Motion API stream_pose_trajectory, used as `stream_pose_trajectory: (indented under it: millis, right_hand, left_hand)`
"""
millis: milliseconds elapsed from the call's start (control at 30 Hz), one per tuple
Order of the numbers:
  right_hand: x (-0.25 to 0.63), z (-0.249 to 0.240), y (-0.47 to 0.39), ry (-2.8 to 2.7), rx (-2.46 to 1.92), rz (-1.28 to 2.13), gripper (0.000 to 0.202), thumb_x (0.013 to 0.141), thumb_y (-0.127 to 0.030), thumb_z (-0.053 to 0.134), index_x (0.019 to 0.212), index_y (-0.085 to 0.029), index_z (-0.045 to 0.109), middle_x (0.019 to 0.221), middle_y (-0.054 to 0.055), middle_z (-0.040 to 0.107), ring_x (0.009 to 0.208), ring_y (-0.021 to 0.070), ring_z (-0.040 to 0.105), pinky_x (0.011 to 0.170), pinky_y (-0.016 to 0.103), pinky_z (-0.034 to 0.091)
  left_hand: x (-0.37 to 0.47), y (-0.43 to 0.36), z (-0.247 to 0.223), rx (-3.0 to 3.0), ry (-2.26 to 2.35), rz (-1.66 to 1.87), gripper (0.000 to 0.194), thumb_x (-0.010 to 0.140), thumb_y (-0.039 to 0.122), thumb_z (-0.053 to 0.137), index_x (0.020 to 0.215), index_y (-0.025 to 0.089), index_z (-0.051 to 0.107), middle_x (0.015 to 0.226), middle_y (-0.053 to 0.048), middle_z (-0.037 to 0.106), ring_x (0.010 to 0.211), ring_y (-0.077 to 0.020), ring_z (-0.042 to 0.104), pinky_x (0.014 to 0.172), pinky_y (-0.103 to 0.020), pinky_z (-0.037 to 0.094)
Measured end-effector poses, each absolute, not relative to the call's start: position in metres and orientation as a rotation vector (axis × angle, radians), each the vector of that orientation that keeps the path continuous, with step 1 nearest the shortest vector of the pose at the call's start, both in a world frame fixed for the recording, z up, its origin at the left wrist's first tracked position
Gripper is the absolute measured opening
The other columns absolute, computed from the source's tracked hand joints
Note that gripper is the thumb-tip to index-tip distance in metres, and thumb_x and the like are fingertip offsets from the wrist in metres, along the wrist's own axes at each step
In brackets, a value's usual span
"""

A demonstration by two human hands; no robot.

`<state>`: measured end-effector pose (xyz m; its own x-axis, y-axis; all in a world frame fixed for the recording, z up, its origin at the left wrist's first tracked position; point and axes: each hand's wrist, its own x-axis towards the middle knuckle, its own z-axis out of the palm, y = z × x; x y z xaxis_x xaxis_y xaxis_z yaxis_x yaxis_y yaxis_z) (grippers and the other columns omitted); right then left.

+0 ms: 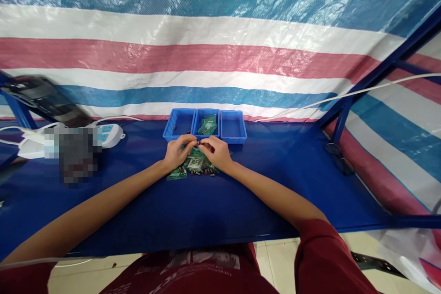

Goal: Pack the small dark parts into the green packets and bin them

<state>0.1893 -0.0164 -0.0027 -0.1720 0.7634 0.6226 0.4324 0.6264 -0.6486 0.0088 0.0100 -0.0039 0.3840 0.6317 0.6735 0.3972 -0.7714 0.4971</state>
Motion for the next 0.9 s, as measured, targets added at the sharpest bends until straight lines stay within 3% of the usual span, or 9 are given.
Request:
stream_pose_trajectory:
  millis: [467, 900]
  right_hand:
    - [0.1883, -0.0025, -0.0181, -1.785, -0.955, 0.422, 0.023, 0.091, -0.036, 0.051, 0.094, -0.017, 0.065, 0.071, 0.002, 0.059, 0.060, 0.0124, 0.052, 0.059, 0.025, 0.044]
    - [0.1868, -0.0012, -0.0188, -1.721, -0.981, 0.439, 0.023, 0.091, -0.036, 0.051, 0.095, -0.018, 0.064, 0.072, 0.003, 0.060, 0.061, 0.0139, 0.054, 0.060, 0.027, 0.044]
  left_hand:
    - [0.0080, 0.0077, 0.0001, 2.418, 0.915, 1.297, 0.021, 0.094, 0.032, 0.049, 0.103, 0.016, 0.059, 0.079, -0.002, 0.068, 0.057, -0.0081, 0.061, 0.055, -0.017, 0.045]
    - [0.0072, 0.0097, 0.0035, 2.510, 0.871, 1.331, 0.017, 0.091, 0.026, 0.055, 0.102, 0.017, 0.063, 0.087, -0.005, 0.069, 0.075, -0.0126, 0.064, 0.067, -0.021, 0.051]
